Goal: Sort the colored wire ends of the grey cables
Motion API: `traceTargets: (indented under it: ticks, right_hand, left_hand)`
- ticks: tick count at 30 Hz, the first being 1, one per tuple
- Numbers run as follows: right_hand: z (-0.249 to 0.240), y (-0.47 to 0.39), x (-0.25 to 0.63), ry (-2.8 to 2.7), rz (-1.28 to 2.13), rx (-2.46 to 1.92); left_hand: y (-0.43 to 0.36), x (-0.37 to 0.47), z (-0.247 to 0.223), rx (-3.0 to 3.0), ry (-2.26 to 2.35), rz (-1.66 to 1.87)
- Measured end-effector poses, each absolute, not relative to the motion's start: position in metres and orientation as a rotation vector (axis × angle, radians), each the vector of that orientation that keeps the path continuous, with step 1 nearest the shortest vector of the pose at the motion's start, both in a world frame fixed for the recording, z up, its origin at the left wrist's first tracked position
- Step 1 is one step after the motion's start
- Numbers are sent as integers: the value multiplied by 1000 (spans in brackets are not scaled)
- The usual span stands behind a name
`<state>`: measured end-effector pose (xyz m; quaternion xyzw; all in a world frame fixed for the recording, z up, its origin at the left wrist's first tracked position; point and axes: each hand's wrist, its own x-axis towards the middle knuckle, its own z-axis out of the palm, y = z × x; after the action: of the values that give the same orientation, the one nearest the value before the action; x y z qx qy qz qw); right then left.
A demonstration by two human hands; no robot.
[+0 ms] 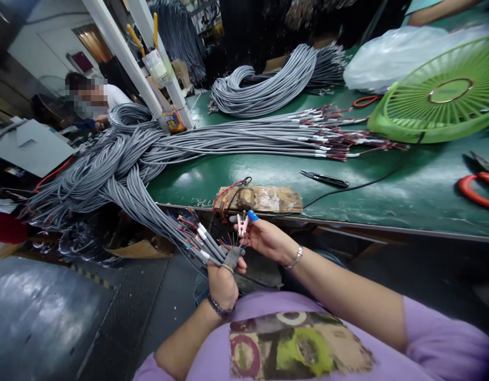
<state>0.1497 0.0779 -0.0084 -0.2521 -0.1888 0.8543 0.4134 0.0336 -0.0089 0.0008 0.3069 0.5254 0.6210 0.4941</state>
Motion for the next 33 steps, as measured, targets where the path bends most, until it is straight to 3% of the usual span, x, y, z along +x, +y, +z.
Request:
traceTargets:
  ticks: [20, 30, 33]
  right_hand:
    - [-4, 75, 149, -440, 2229, -596]
    - [-16, 73, 146, -706, 1884, -707]
    - [-17, 73, 144, -664, 1964, -673]
  left_hand:
    - [-10, 33, 1, 748, 1304, 1494]
    - [-8, 34, 4, 749, 1251, 1527]
    - [-6, 35, 3, 715, 1291, 1520]
